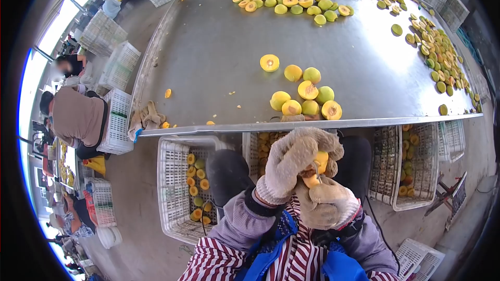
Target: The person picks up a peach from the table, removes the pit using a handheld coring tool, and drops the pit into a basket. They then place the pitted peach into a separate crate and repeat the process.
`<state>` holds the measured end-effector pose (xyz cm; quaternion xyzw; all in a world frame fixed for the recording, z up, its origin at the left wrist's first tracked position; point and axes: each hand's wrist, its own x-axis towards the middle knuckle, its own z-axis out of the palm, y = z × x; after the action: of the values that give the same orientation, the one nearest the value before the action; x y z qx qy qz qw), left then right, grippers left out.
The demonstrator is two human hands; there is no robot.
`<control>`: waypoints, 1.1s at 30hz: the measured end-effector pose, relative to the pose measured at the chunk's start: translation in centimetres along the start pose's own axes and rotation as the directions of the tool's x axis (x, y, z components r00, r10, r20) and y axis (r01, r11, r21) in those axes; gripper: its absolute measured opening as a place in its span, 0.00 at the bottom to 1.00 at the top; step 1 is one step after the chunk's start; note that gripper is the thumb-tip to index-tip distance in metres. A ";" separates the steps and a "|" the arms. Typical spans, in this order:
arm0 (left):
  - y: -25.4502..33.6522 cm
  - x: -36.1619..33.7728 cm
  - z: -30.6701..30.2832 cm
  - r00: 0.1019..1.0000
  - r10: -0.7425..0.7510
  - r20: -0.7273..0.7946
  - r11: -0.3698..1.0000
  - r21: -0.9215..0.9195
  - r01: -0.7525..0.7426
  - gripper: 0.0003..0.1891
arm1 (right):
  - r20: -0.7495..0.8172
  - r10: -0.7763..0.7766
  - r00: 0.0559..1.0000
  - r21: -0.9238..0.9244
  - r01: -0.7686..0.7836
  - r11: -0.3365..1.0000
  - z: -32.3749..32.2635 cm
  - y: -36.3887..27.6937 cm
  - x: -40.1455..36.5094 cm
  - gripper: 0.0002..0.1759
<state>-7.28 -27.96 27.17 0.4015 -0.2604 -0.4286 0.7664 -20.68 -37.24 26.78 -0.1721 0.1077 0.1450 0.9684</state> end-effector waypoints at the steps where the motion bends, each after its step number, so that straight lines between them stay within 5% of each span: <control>1: -0.6 0.0 0.1 0.998 -0.010 -0.062 0.998 -0.066 0.006 0.23 | -0.006 0.005 1.000 0.011 -0.005 1.000 0.1 0.2 0.1 0.12; 2: -0.8 0.4 -0.5 0.998 -0.010 -0.064 0.998 -0.065 0.005 0.23 | -0.004 0.007 1.000 0.011 -0.007 1.000 0.3 0.2 0.3 0.12; 4: -1.3 1.4 -1.8 0.940 -0.226 -0.256 0.877 -0.474 0.082 0.24 | -0.033 0.182 0.983 -0.309 -0.183 0.933 0.7 0.2 0.4 0.17; 6: -1.2 0.2 -3.3 0.881 -0.104 -0.461 0.994 -0.084 0.073 0.26 | -0.152 0.093 0.984 -0.342 -0.141 0.929 0.9 -0.8 0.4 0.15; 9: 2.4 -2.8 -8.2 0.799 0.173 -0.576 0.944 0.328 0.032 0.26 | -0.288 0.007 0.958 -0.456 -0.143 0.878 -0.3 -1.8 -0.3 0.14; 10: 2.1 -3.6 -12.6 0.694 0.292 -0.658 0.898 0.438 0.037 0.25 | -0.282 0.007 0.959 -0.454 -0.140 0.880 -0.4 -2.1 -0.2 0.14; 11: 3.9 -4.0 -14.8 0.630 0.362 -0.688 0.549 0.703 0.452 0.18 | -0.351 0.007 0.936 -0.565 -0.218 0.796 -0.5 -2.4 0.0 0.14; 12: 3.8 -4.2 -16.0 0.630 0.364 -0.686 0.543 0.705 0.456 0.18 | -0.418 -0.002 0.908 -0.655 -0.301 0.693 -0.5 -2.5 0.2 0.15; 13: 3.4 -4.4 -17.1 0.727 0.567 -0.388 -0.129 0.829 0.544 0.18 | -0.462 -0.119 0.879 -0.784 -0.341 0.519 -1.3 -1.8 1.2 0.16; 14: 3.2 -4.1 -17.9 0.855 0.518 -0.035 -0.727 0.508 0.461 0.20 | -0.455 -0.126 0.881 -0.789 -0.334 0.516 -1.1 -1.8 1.7 0.16; 15: 2.6 -2.3 -16.7 0.838 0.524 -0.150 -0.512 0.731 0.451 0.23 | -0.428 -0.218 0.877 -0.861 -0.322 0.395 -0.7 -1.6 2.2 0.17; 16: 2.0 -0.2 -15.9 0.894 0.437 -0.101 -0.413 0.860 0.299 0.23 | -0.390 -0.301 0.870 -0.911 -0.317 0.262 -0.4 -1.4 2.4 0.18; 18: 0.0 4.4 -14.5 0.976 0.217 -0.013 -0.223 0.973 0.063 0.24 | -0.350 -0.318 0.881 -0.930 -0.285 0.234 -0.2 -1.5 2.6 0.19; 19: -1.4 6.8 -14.3 0.971 0.190 0.145 -0.312 0.947 -0.080 0.24 | -0.383 -0.300 0.874 -0.914 -0.310 0.264 0.0 -1.7 2.5 0.19; 22: -4.3 11.4 -15.1 0.969 0.074 0.235 -0.478 0.861 -0.172 0.25 | -0.390 -0.351 0.851 -0.915 -0.314 0.255 -0.7 -1.9 2.3 0.20; 24: -5.3 13.4 -15.4 0.974 -0.224 -0.039 -0.301 0.953 -0.031 0.26 | -0.469 -0.333 0.818 -0.870 -0.362 0.334 -0.4 -2.4 1.8 0.20; 26: -4.6 13.7 -16.0 0.969 -0.231 -0.092 -0.306 0.952 0.018 0.25 | -0.436 -0.373 0.819 -0.891 -0.336 0.304 -1.5 -2.0 1.6 0.19; 28: -1.8 12.5 -14.3 0.884 -0.140 -0.446 0.260 0.845 0.467 0.25 | -0.398 -0.409 0.821 -0.912 -0.309 0.268 -2.2 -1.7 1.6 0.18; 29: -1.8 12.0 -15.0 0.883 -0.180 -0.434 0.760 0.508 0.404 0.26 | -0.365 -0.451 0.814 -0.930 -0.298 0.215 -2.4 -1.7 1.8 0.17; 30: -1.1 10.5 -15.2 0.920 -0.179 -0.349 0.943 0.204 0.261 0.28 | -0.328 -0.489 0.808 -0.944 -0.285 0.163 -2.6 -1.6 2.0 0.16; 31: -0.2 9.1 -14.4 0.968 -0.096 -0.231 0.986 0.110 0.124 0.28 | -0.329 -0.479 0.814 -0.944 -0.283 0.168 -2.9 -1.3 2.3 0.16; 33: 1.3 5.7 -10.8 0.995 0.056 -0.079 0.982 0.187 -0.040 0.27 | -0.221 -0.553 0.803 -0.939 -0.329 -0.102 -3.7 -0.7 3.2 0.16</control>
<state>4.19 -28.27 22.67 0.4822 -0.2764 -0.3667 0.7461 -18.10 -38.44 22.76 -0.8698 0.2317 0.0243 0.4349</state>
